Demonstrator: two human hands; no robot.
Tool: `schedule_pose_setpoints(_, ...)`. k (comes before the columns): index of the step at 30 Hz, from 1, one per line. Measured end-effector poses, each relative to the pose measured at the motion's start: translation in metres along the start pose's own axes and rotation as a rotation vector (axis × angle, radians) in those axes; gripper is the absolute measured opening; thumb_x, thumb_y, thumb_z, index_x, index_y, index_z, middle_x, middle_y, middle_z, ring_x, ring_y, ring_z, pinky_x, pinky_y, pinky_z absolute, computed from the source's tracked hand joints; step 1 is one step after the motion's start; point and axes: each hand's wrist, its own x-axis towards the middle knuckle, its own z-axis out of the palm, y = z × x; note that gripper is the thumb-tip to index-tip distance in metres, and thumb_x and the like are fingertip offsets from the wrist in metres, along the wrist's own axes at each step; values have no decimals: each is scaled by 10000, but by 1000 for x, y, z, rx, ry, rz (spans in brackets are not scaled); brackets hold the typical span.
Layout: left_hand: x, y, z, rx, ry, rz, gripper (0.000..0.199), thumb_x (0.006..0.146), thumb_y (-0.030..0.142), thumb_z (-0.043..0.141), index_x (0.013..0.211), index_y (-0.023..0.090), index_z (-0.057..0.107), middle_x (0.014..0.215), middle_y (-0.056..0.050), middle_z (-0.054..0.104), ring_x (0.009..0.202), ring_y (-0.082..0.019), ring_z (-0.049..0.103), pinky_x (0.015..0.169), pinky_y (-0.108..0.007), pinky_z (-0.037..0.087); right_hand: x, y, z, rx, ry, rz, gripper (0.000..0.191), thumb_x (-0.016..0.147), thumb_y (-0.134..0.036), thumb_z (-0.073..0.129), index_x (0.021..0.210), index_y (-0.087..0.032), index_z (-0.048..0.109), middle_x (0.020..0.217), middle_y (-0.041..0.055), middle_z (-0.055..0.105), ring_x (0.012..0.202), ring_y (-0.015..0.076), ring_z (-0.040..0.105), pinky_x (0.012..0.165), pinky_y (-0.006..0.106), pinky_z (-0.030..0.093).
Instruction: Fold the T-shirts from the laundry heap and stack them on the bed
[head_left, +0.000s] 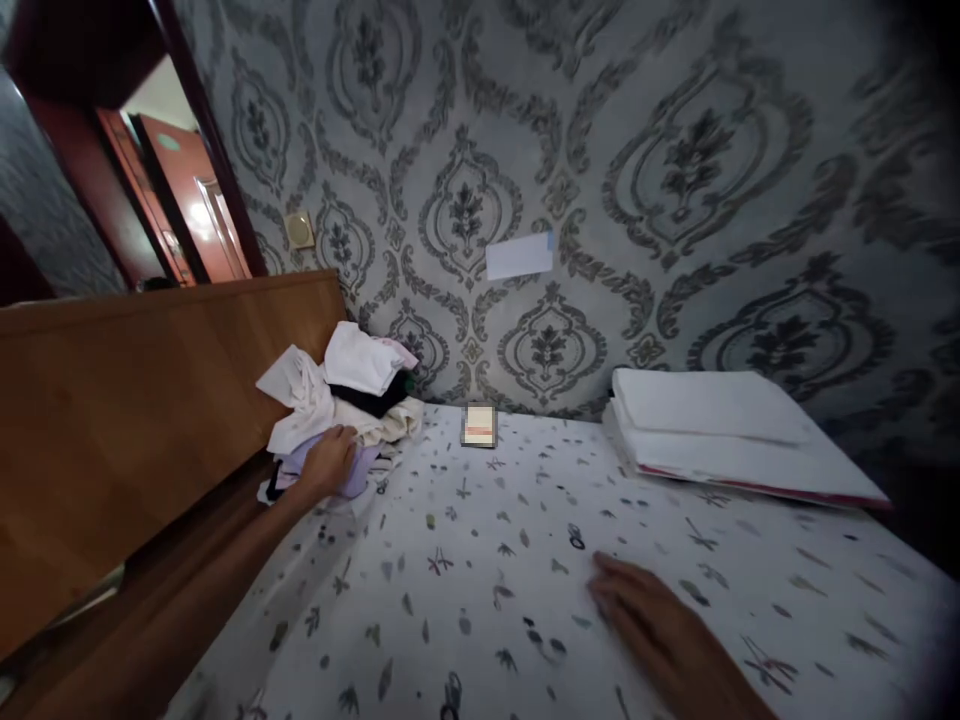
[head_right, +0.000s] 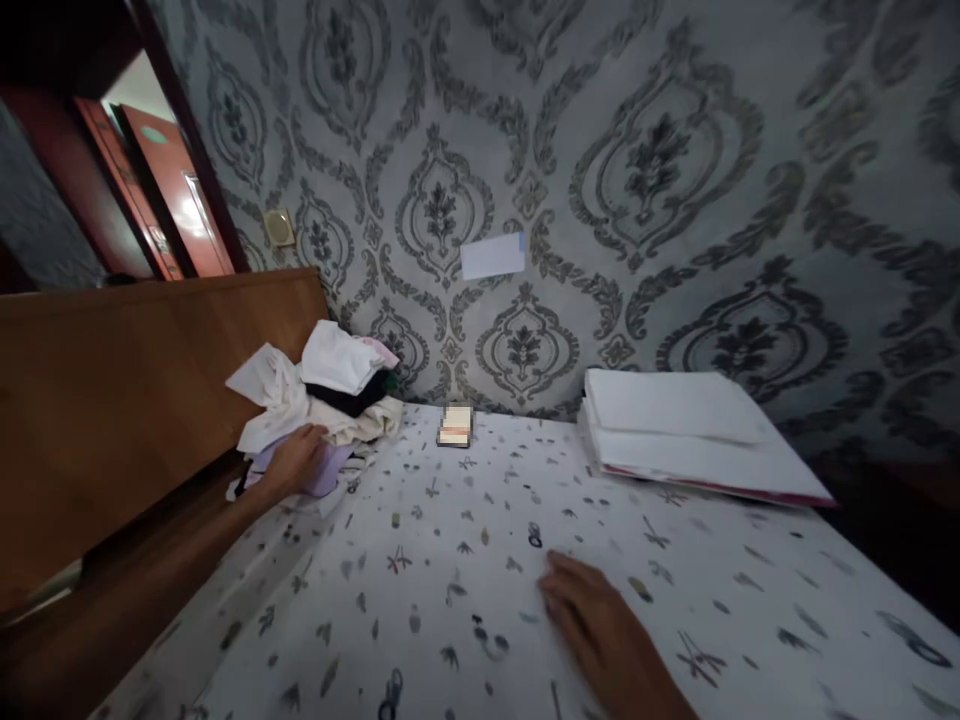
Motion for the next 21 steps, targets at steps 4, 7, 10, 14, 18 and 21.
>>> schedule_pose_setpoints(4, 72, -9, -18, -53, 111, -1, 263, 933, 162, 460, 1161, 168, 591, 1183, -145, 606, 1176, -287, 537, 939, -387, 462, -14, -31, 19, 39, -2, -119, 361, 973, -477, 468, 1116, -281, 734, 1271, 90, 683, 1146, 264, 665, 945, 462, 592)
schedule_pose_setpoints(7, 110, -12, -22, -162, 160, 3, 178, 869, 95, 523, 1004, 158, 622, 1132, -147, 617, 1184, -309, 521, 971, -437, 427, -15, -37, 18, 23, -26, -130, 328, 983, -412, 483, 1187, -290, 709, 1301, 84, 669, 1175, 255, 652, 974, 459, 579)
schedule_pose_setpoints(10, 130, -15, -24, -330, 211, -9, 98, 844, 79, 553, 788, 154, 580, 881, -88, 632, 1047, -278, 576, 935, -419, 415, -15, -33, 11, 15, -117, -95, 325, 982, -385, 500, 1227, -304, 698, 1326, 75, 656, 1202, 259, 638, 995, 450, 568)
schedule_pose_setpoints(14, 153, -20, -50, -602, 374, -96, 185, 850, 117, 552, 698, 192, 477, 679, 2, 521, 885, -205, 579, 839, -331, 414, -18, -26, 12, 47, -141, -53, 334, 978, -403, 505, 1245, -325, 690, 1359, 62, 635, 1246, 258, 607, 1033, 449, 541)
schedule_pose_setpoints(18, 173, -16, -110, -960, 530, -91, 160, 909, 203, 464, 756, 217, 421, 721, 29, 512, 794, -143, 555, 754, -261, 435, -13, -33, 13, 120, -107, 42, 370, 961, -482, 486, 1149, -287, 738, 1307, 93, 664, 1213, 278, 625, 1049, 492, 516)
schedule_pose_setpoints(21, 163, 5, -147, -1270, 480, 28, 134, 940, 321, 441, 852, 222, 458, 776, 24, 568, 741, -131, 568, 727, -272, 471, -2, -51, 5, 231, -128, 199, 456, 914, -569, 515, 1167, -253, 724, 1297, 122, 666, 1206, 299, 624, 1075, 512, 480)
